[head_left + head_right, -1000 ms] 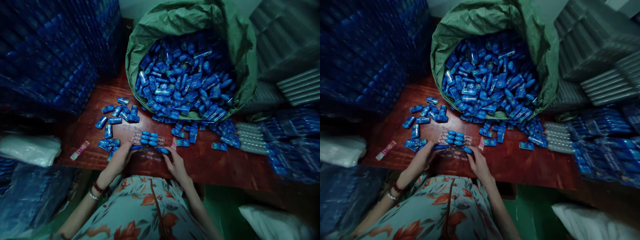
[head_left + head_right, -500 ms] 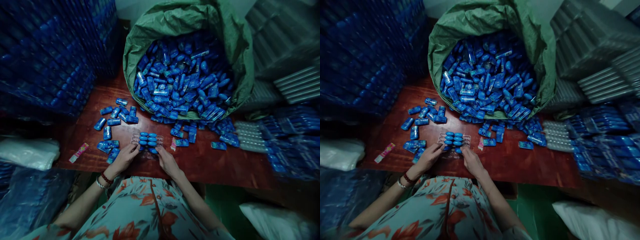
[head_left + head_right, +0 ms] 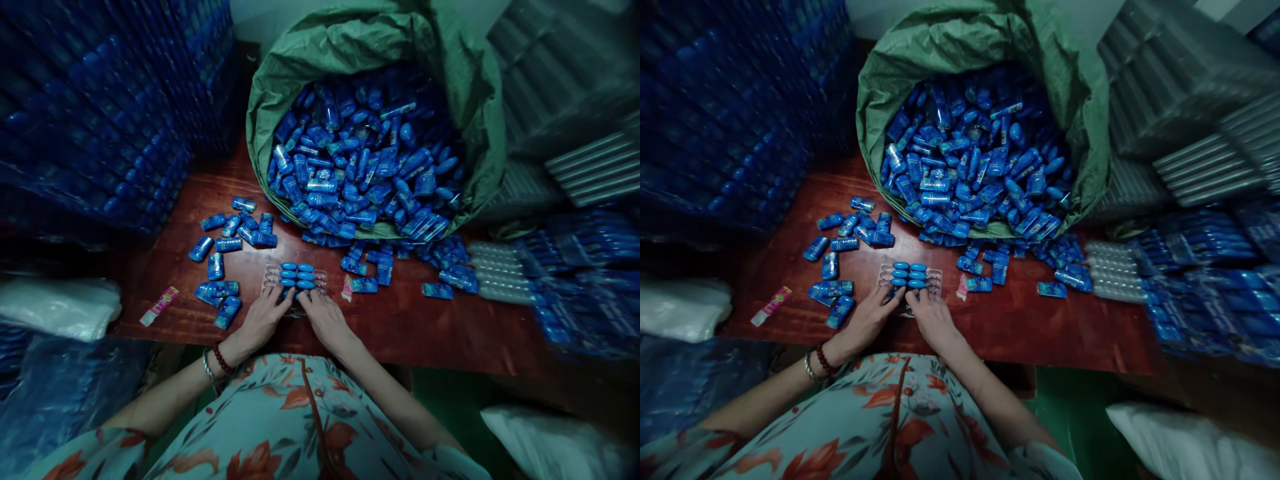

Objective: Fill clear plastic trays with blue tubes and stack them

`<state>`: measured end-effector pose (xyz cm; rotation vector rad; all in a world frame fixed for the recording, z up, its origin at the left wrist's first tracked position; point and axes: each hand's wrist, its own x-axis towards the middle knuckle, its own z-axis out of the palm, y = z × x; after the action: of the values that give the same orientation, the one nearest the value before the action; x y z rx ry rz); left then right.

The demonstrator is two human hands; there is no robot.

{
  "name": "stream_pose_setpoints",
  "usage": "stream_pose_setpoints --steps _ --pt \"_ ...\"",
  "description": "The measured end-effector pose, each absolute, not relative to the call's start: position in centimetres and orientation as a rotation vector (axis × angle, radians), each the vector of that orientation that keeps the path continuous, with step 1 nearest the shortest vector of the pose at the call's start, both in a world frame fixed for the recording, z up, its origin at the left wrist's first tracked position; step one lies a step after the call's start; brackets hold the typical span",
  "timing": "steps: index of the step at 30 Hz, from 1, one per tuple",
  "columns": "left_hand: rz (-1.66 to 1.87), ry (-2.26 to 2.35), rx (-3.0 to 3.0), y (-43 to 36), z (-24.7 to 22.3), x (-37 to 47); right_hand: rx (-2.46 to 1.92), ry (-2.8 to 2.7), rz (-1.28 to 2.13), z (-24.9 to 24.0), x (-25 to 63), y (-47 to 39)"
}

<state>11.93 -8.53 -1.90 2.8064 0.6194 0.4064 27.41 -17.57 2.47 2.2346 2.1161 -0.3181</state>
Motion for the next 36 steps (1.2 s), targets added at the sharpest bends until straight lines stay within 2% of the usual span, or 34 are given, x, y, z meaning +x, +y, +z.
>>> stream_pose_setpoints --steps 7,10,12,14,16,18,20,23,28,32,36 --pt "0.439 0.914 2.686 -9.8 -3.2 11.8 2.168 2.036 -0.221 3.3 26.9 -16.1" --pt "0.552 0.882 2.617 -9.3 -3.3 11.3 2.143 2.119 -0.273 3.5 27.8 -16.0" --pt "0.642 1.017 2.581 -8.2 -2.8 10.1 2.192 2.201 -0.305 3.1 28.7 -16.6" --pt "0.605 1.382 2.530 -6.7 -2.0 8.2 2.371 2.260 -0.318 2.3 29.7 -18.0" --pt "0.408 1.773 2.424 -5.1 -1.2 5.9 2.686 2.233 -0.283 1.2 30.9 -19.6" --pt "0.198 1.929 2.336 -3.7 -0.9 3.8 3.029 2.032 -0.173 0.3 32.5 -21.2" --pt "0.096 1.901 2.320 -2.7 -1.2 2.7 3.186 1.778 -0.062 -0.5 34.5 -22.3" --pt "0.090 1.832 2.331 -2.0 -2.3 2.8 3.071 1.636 -0.053 -1.5 37.5 -23.0" --pt "0.193 1.699 2.381 -2.1 -2.9 4.5 2.966 1.621 -0.234 -2.4 39.1 -23.4" --pt "0.264 1.744 2.308 -2.3 -2.3 5.5 3.114 1.723 -0.384 -2.5 37.8 -24.2" --pt "0.138 1.816 2.309 -2.1 -1.8 7.3 3.404 1.697 -0.587 -2.0 35.9 -24.7"
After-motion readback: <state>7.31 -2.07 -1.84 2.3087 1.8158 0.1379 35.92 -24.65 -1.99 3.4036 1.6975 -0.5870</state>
